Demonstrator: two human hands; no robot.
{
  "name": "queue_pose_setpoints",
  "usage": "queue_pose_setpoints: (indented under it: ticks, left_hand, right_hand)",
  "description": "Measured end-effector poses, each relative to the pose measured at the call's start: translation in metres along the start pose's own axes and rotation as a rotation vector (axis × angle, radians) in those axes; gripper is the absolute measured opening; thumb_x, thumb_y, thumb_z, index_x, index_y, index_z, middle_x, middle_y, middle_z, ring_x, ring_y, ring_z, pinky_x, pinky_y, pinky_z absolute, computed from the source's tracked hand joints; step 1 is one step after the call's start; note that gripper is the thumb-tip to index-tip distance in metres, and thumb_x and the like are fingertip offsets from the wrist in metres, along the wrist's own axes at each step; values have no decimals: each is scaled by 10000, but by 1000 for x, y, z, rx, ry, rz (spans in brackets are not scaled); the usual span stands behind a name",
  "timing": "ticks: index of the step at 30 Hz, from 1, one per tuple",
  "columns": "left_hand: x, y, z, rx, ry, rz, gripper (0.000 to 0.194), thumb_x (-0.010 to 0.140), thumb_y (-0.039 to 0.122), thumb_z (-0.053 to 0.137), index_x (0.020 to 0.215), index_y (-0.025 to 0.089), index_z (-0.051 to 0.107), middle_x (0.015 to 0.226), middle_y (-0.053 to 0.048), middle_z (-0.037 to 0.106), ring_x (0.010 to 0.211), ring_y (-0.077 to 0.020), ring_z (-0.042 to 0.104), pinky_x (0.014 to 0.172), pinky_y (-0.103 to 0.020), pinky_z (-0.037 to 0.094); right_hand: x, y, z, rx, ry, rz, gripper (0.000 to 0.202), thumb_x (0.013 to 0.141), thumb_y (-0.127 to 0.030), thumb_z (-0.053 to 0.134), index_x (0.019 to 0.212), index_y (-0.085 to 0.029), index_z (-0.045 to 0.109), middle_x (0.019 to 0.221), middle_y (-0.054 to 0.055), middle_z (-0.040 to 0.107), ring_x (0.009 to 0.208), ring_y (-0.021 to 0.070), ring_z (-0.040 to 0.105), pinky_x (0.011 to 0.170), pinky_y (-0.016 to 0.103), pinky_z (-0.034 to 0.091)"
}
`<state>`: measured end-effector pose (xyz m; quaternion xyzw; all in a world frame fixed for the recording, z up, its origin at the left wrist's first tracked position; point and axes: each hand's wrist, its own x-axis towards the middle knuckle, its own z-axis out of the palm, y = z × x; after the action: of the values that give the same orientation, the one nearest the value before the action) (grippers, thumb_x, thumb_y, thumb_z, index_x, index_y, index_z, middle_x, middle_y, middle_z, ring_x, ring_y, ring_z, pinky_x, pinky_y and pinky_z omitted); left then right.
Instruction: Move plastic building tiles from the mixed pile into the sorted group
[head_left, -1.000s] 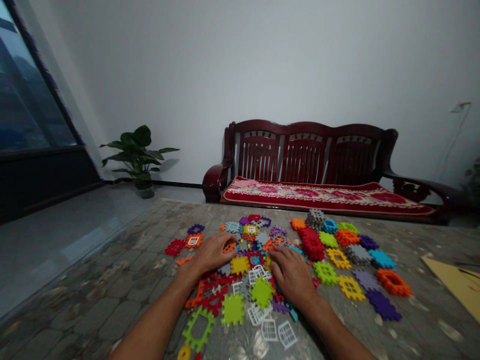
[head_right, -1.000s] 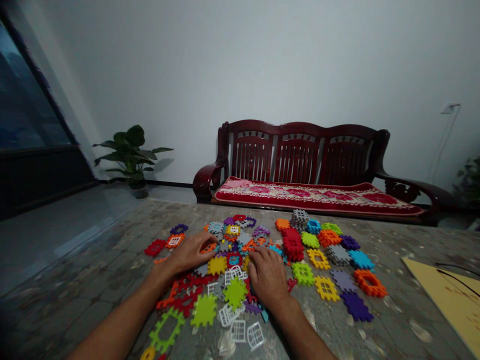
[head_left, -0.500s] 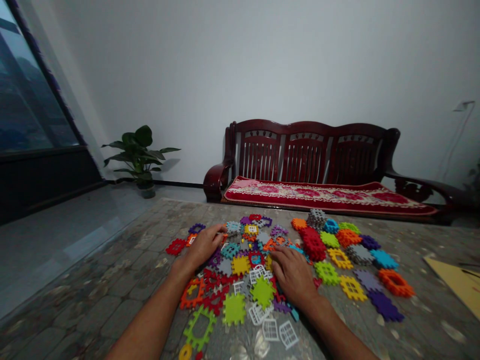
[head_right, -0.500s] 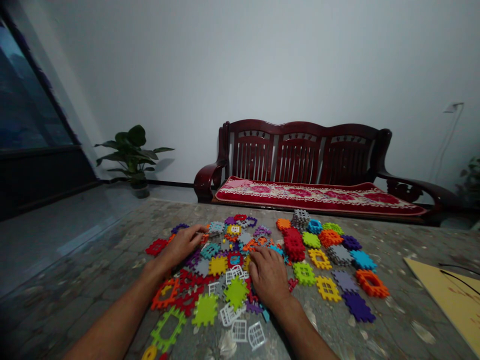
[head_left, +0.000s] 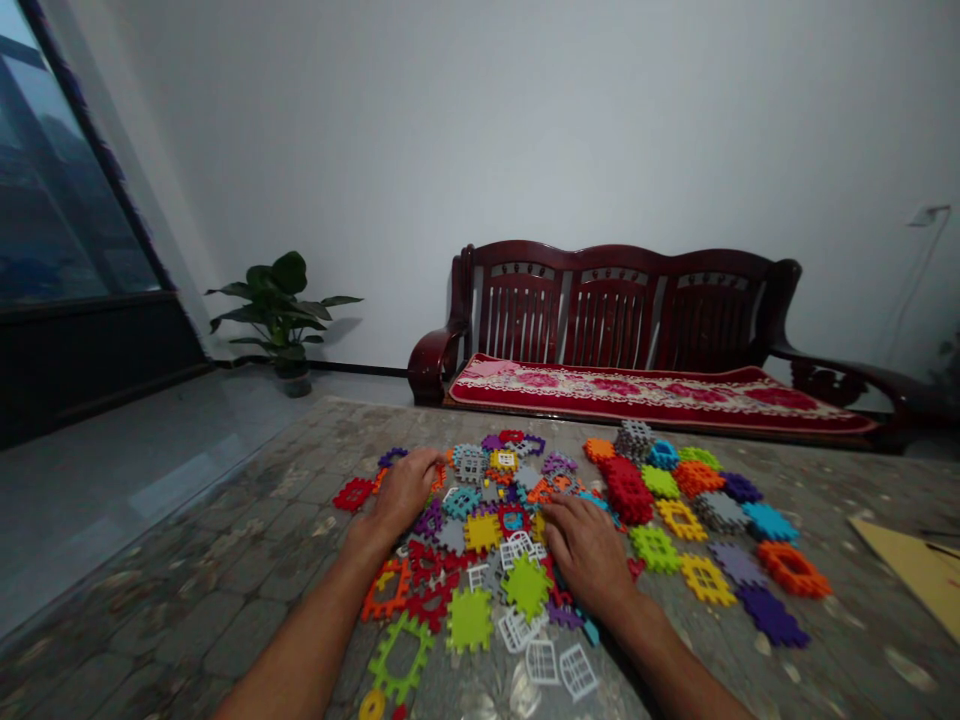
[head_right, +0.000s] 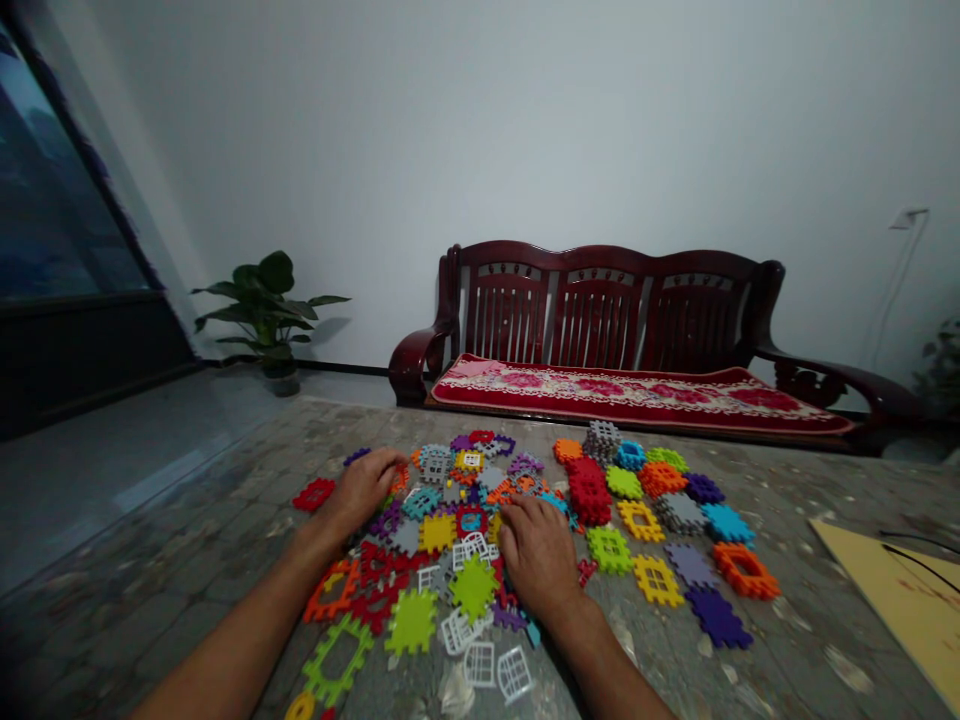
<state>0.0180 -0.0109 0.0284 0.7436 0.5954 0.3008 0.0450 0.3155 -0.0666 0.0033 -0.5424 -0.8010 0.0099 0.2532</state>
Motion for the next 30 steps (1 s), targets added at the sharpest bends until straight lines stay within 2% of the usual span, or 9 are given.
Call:
queue_pose_setpoints:
  ticks: [5, 15, 23, 30]
  left_hand:
    - [-4, 0, 9, 24, -32, 108, 302, 803, 65, 492, 944, 215, 712, 1058, -55, 733, 1012, -208, 651, 946, -343, 471]
    - [-3, -1, 9, 150, -69, 13, 297, 851, 132, 494, 1032, 205, 718, 1100, -69, 735, 1047, -239, 650, 981, -393, 444]
    - [-4, -14, 13, 193, -122, -80, 297, 862, 176, 485, 1056, 203, 707, 1154, -88, 681, 1078, -228, 629, 959, -338, 462]
    - [-2, -16, 15, 148, -45, -117, 306, 841, 163, 490, 1054, 193, 708, 1276, -109, 611, 1195, -235, 571, 1020, -351, 438]
  right_hand:
    - [0, 0, 0, 2, 14, -4, 246, 923, -215, 504, 1085, -237, 688, 1209, 55, 668, 1136, 238, 565, 1006, 398, 378]
    - [0, -1, -1, 17, 3, -6, 264, 927, -210, 492, 1103, -241, 687, 1218, 51, 662, 1143, 232, 560, 1011, 398, 379]
    - [0, 0, -2, 15, 1, 3, 278, 919, -222, 507, 1131, -265, 682, 1229, 43, 662, 1146, 226, 567, 1018, 387, 383]
    - [0, 0, -2, 20, -3, 3, 268, 923, -222, 505, 1119, -252, 686, 1228, 48, 661, 1142, 222, 566, 1014, 386, 384]
